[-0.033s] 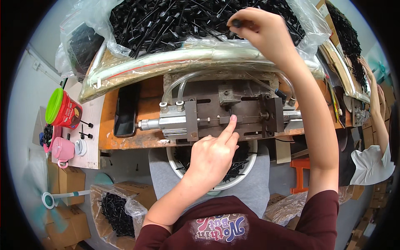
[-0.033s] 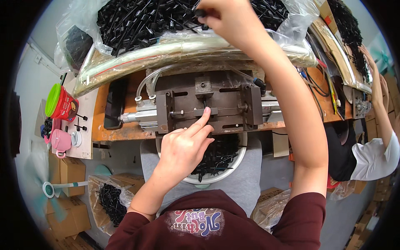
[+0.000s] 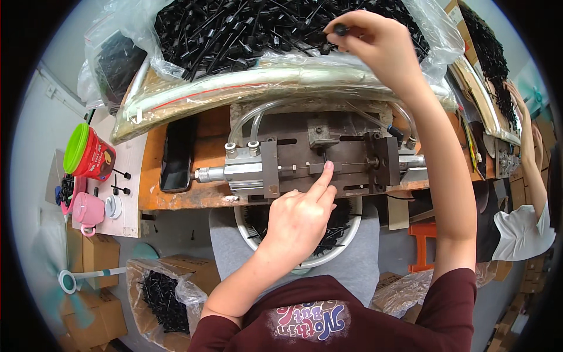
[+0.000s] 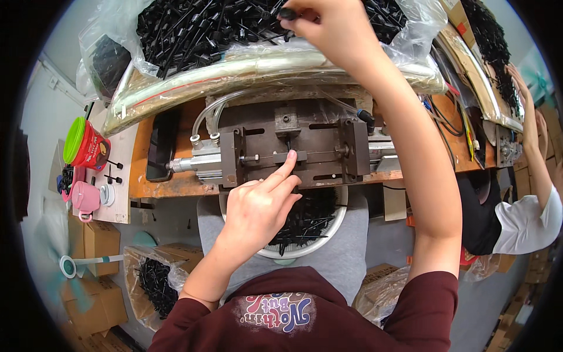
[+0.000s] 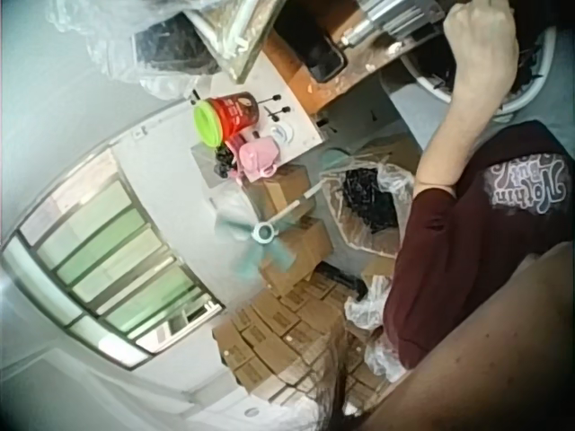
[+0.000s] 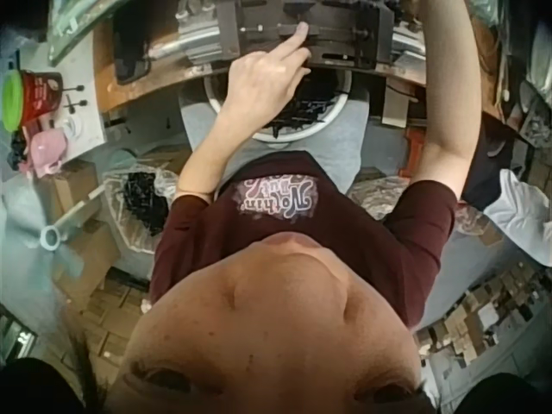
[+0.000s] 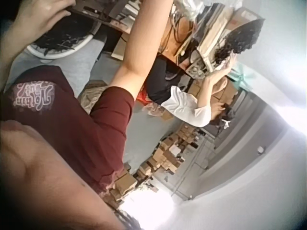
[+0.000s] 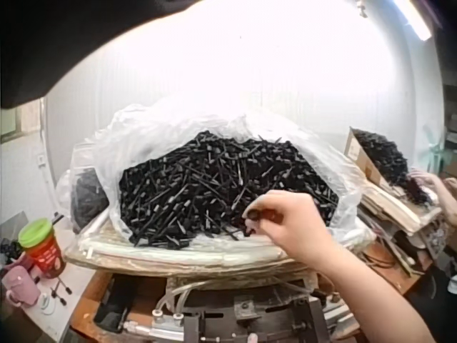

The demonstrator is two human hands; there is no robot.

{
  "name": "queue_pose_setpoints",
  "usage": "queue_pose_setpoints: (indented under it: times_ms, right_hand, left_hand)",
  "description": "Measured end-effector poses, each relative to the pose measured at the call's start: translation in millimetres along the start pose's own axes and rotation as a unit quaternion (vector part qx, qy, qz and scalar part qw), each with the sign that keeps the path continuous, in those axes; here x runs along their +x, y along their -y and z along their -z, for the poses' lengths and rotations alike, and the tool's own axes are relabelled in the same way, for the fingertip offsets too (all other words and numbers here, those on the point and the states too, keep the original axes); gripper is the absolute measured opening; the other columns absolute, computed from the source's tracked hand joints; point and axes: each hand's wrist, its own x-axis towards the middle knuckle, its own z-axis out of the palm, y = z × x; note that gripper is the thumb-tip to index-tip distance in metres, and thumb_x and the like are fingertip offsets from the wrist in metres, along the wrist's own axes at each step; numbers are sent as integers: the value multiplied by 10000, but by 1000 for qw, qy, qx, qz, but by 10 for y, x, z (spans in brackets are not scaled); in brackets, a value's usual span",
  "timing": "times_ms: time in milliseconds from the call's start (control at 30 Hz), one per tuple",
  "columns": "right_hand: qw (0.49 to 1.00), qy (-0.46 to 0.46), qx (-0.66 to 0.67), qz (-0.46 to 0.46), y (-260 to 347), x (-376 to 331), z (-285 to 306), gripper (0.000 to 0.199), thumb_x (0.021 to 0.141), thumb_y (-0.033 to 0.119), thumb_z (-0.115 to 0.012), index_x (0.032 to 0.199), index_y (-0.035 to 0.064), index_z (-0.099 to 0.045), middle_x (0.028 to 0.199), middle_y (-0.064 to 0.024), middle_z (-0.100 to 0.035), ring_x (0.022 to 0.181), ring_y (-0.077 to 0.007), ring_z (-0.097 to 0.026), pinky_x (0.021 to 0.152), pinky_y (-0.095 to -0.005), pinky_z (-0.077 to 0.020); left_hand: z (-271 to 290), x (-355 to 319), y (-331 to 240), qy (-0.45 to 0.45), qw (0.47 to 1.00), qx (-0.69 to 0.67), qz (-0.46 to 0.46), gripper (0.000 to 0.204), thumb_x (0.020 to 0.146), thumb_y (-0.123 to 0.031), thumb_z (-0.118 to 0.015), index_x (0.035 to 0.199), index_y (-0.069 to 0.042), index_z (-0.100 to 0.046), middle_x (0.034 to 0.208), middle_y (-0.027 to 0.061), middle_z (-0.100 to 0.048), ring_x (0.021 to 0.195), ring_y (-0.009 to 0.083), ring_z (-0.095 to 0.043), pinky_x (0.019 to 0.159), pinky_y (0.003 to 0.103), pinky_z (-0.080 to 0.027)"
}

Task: Assembling small plastic components using a pneumatic press machine at a workshop bench.

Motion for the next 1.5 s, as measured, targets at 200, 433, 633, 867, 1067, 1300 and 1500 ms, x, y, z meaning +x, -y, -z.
queue_pose_setpoints:
  times_ms: [200, 433, 633, 867, 1067, 1300, 1500]
  right_hand:
    - [981, -78, -99, 145, 472, -609, 57, 336, 771, -93, -614, 1057, 55, -709, 960, -118, -704, 847, -259, -698, 747, -342, -568]
    - [949, -29, -103, 297, 794, -1155, -167, 439, 653, 158, -715, 1010, -96, -686, 1031, -215, -683, 804, -286, -720, 675, -349, -612]
    - [946, -6, -74, 316, 801, -1116, -177, 399, 649, 123, -697, 996, -74, -706, 1033, -192, -689, 784, -248, -717, 673, -335, -603]
    - [961, -128, -198, 148, 415, -467, -6, 268, 805, 64, -704, 1070, 100, -699, 950, -68, -707, 846, -258, -680, 739, -362, -552]
    - [921, 95, -323, -195, -13, 168, 210, 609, 731, 163, -749, 1313, 108, -575, 1059, -130, -717, 1019, -323, -677, 872, -449, -541]
    - [937, 126, -279, -166, 53, 373, -154, 239, 730, 112, -699, 948, 27, -749, 967, -198, -731, 939, -342, -722, 805, -439, -579]
    - [950, 85, -285, -93, -97, 188, -48, 189, 674, 85, -691, 850, 40, -742, 861, -166, -725, 847, -346, -719, 722, -445, -576]
  left_hand:
    - [144, 22, -46, -112, 977, -176, 43, 470, 732, -87, -846, 1161, -49, -659, 1266, 136, -659, 774, 188, -723, 676, 280, -589]
    - [297, 43, -89, -225, 914, -334, 51, 346, 768, 126, -763, 1067, 52, -606, 1092, 124, -665, 892, 160, -696, 771, 287, -617]
    - [403, 63, -56, -241, 917, -314, 56, 293, 748, 60, -806, 1014, 12, -691, 959, 103, -672, 800, 145, -695, 634, 265, -596]
    - [401, -91, -80, -120, 968, -216, 50, 260, 741, 14, -816, 981, 25, -718, 979, 100, -660, 830, 170, -691, 680, 263, -578]
    - [-22, -18, -73, -69, 996, -54, -24, 257, 734, -118, -810, 942, -26, -691, 1249, 142, -671, 834, 269, -701, 711, 333, -559]
    - [28, 24, -95, -38, 999, -6, 37, 215, 728, -117, -818, 893, -47, -700, 1230, 115, -683, 789, 295, -710, 685, 334, -562]
    - [-23, 50, -147, -19, 997, -55, 59, 204, 750, -61, -803, 912, -2, -695, 1235, 118, -688, 648, 174, -699, 623, 279, -547]
